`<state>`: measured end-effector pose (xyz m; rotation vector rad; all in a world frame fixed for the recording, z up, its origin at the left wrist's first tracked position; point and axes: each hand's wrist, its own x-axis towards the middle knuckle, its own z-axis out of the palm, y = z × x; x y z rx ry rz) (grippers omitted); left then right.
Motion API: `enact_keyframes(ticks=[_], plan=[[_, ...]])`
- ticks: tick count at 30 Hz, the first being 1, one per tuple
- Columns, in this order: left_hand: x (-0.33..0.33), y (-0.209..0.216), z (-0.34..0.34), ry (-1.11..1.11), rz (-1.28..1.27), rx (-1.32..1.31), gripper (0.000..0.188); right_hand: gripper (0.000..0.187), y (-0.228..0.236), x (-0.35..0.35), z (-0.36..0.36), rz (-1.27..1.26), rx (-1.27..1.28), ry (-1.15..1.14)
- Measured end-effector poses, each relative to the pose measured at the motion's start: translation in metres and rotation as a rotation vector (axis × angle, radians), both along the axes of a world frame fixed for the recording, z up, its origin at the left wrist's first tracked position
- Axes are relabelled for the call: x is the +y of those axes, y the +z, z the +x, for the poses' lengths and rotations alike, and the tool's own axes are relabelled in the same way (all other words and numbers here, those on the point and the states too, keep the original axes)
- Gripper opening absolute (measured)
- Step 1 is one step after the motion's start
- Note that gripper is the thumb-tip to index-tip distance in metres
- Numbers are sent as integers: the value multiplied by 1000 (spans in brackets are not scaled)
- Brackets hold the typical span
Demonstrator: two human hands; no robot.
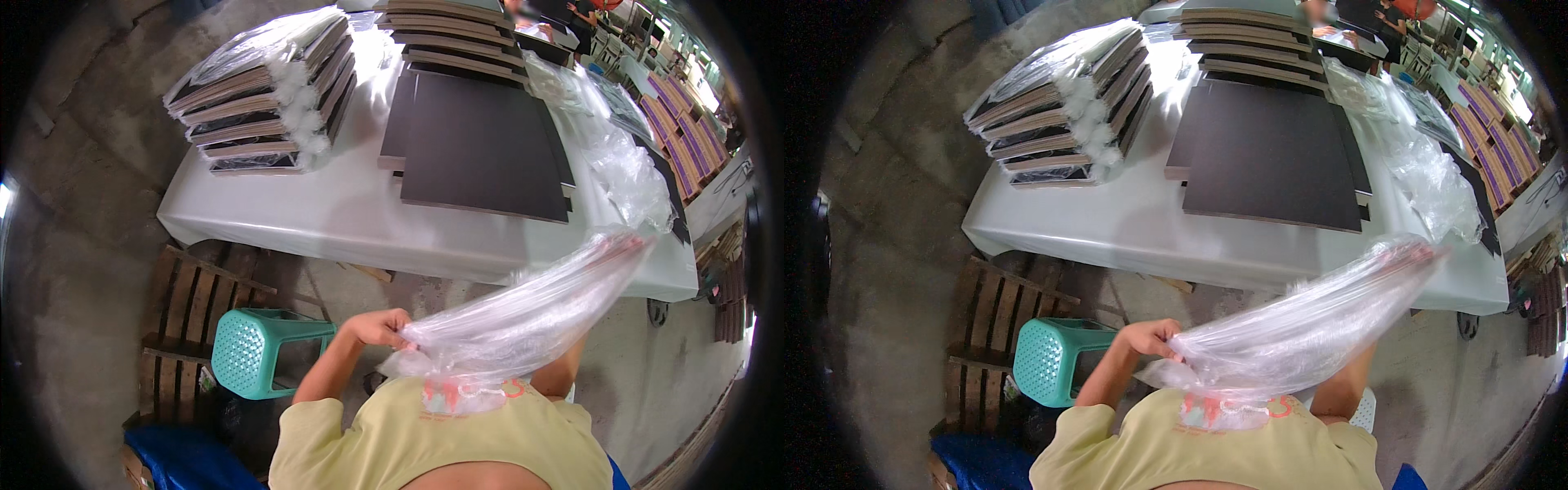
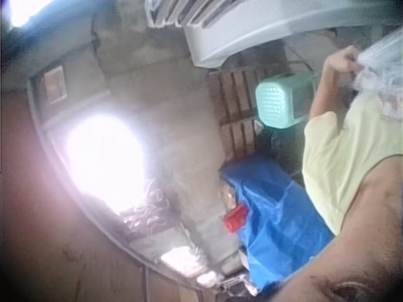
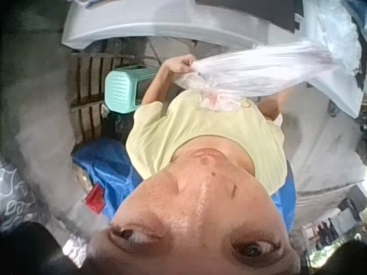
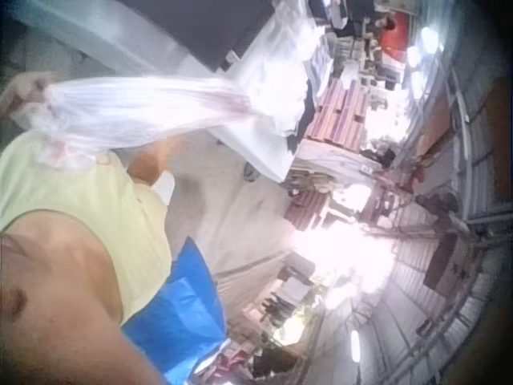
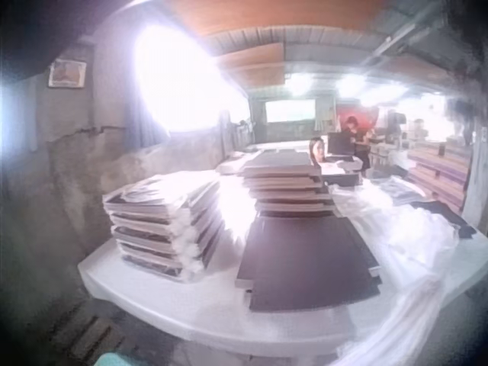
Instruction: The person wraps rectangular panels with clear plastic film. They pick up a panel, place it on a table, cover it with a plastic sheet, and stack the wrapped panel. The process repeats with multiple panels.
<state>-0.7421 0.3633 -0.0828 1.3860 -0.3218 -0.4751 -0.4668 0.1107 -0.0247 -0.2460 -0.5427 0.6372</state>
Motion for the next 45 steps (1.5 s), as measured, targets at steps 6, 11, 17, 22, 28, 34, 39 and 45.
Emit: enact_keyframes(ticks=[6,11,17,22,28,34,39,45], plan=[[7,49,-26,1139,-973,-361,36,46,-7,14,-58,-936,111,-170],[9,43,-42,866,-557,-199,40,44,-33,-17,-9,-515,68,-408],[3,31,-41,1060,-907,-360,45,39,-7,16,-63,-155,204,555],[18,49,-48,1253,-1033,-644,47,49,-15,10,-66,-854,-819,677],[6,45,-49,1233,-1027,-685,51,49,-39,2,-18,-404,88,74],[21,53,-41,1251,-938,-603,54,59,-11,21,-81,-409,-924,675],[8,44,-54,1045,-637,-357,57,31,6,30,-40,-148,58,285],[-26,11,-46,1045,-783,-398,60,54,-4,41,-11,585,374,809]])
